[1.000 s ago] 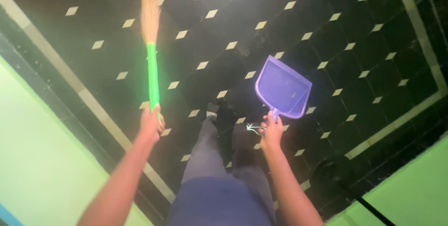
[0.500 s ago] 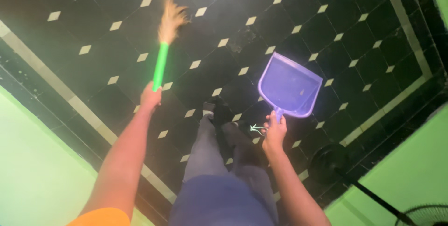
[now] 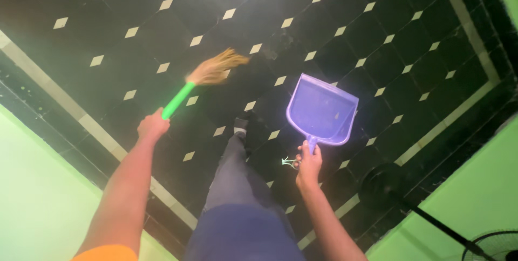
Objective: The person sweeps debris on a tiled floor into a dustpan using a hand broom.
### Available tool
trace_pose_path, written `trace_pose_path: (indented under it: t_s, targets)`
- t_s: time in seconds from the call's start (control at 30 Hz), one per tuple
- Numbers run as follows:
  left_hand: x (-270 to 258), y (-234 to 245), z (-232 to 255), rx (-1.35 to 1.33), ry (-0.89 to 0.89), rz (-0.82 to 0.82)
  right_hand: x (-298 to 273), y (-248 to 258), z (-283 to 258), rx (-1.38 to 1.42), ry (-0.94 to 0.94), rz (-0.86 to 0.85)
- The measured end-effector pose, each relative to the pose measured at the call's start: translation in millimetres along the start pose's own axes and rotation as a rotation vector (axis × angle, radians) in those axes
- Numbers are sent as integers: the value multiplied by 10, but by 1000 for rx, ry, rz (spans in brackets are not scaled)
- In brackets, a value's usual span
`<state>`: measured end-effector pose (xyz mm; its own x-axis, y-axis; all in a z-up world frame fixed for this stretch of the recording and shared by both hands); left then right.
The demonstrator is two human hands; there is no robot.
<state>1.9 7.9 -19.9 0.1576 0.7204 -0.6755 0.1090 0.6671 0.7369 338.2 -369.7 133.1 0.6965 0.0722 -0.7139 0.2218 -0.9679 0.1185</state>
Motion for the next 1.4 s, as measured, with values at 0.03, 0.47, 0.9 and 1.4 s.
trace_pose_path:
  t_s: [0.03,0.47,0.9,1.4]
  targets:
    - [82,43,-9,19,21,14,-3,-1,26,15,7,-8]
    - [-458,176,-332,-44,-49,-33,-530,256,738,124,46,70]
    - [206,289,-530,-129,-14,130,-952,95,1138,140,36,188]
    - [-48,445,-1181,68,-170,-103,-1589,-1233,1356,220,9,109]
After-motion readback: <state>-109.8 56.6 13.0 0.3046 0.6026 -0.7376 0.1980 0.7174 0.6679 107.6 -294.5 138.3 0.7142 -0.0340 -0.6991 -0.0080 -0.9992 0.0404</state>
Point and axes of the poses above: each hand's wrist, its own x-axis towards the middle knuckle, its own y-axis out of the back of the hand, z = x × y, the point moved 1 cm from there along x, towards the middle knuckle
